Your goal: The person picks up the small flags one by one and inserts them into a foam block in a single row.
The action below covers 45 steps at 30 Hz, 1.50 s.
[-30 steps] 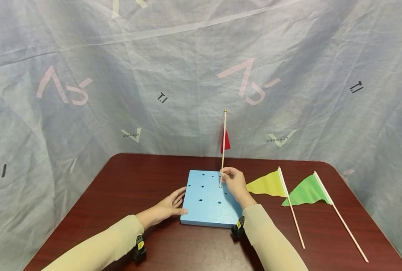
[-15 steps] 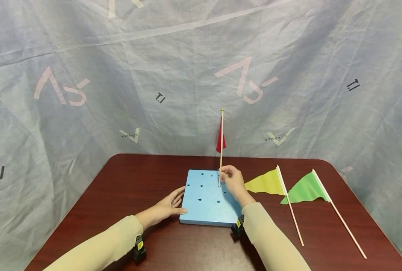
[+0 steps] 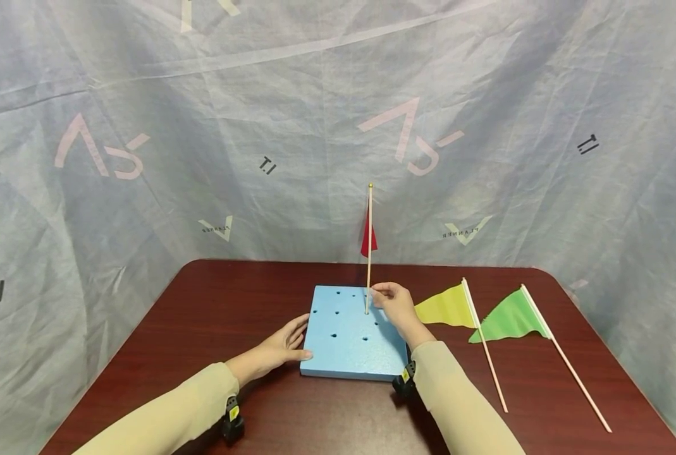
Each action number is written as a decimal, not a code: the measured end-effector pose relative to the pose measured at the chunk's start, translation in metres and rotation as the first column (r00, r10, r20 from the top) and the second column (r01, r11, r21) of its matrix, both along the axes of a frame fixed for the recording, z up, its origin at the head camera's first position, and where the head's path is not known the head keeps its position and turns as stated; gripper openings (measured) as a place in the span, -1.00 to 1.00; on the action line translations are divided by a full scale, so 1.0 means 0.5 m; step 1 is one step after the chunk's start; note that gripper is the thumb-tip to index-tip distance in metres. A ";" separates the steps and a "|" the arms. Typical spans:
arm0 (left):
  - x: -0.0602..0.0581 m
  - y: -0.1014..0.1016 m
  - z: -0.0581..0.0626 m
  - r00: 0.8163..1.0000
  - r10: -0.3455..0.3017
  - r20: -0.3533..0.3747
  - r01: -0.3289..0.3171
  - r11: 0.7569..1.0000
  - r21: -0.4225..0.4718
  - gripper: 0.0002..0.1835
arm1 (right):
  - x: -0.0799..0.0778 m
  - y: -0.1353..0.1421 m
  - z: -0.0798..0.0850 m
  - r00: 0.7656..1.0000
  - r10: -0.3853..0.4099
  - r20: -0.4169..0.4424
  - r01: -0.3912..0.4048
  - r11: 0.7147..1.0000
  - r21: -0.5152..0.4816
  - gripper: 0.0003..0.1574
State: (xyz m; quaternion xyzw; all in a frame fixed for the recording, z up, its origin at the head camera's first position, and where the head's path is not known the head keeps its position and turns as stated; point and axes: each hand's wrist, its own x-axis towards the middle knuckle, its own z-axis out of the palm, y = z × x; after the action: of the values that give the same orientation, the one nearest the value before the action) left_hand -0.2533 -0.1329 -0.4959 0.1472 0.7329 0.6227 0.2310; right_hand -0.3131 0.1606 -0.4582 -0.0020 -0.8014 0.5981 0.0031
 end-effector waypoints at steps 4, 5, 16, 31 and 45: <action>0.001 0.000 0.000 1.000 0.000 0.001 0.000 1.000 0.001 0.03 | 0.002 0.008 0.002 1.000 -0.013 -0.002 0.013 1.000 0.026 -0.67; 0.001 0.000 0.000 1.000 0.000 0.003 0.000 1.000 0.002 0.03 | 0.002 0.010 0.003 1.000 -0.015 -0.004 0.015 0.999 0.038 -0.67; 0.000 -0.004 0.002 1.000 -0.001 -0.004 0.001 1.000 0.001 0.04 | 0.002 0.042 0.013 0.999 -0.038 0.023 0.037 0.998 0.045 -0.60; 0.000 -0.004 0.006 1.000 0.006 -0.005 -0.006 1.000 -0.015 0.04 | 0.006 0.101 0.008 0.998 -0.054 0.042 0.052 0.997 0.050 -0.56; -0.001 0.001 -0.001 1.000 0.002 -0.004 -0.002 1.000 0.008 0.06 | 0.029 0.167 0.002 0.997 -0.043 0.062 0.037 0.995 0.088 -0.42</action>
State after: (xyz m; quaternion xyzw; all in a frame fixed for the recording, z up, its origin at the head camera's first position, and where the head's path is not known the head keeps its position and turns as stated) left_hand -0.2538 -0.1324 -0.4965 0.1486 0.7309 0.6257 0.2285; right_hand -0.2984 0.2441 -0.4571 -0.0370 -0.8261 0.5623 -0.0102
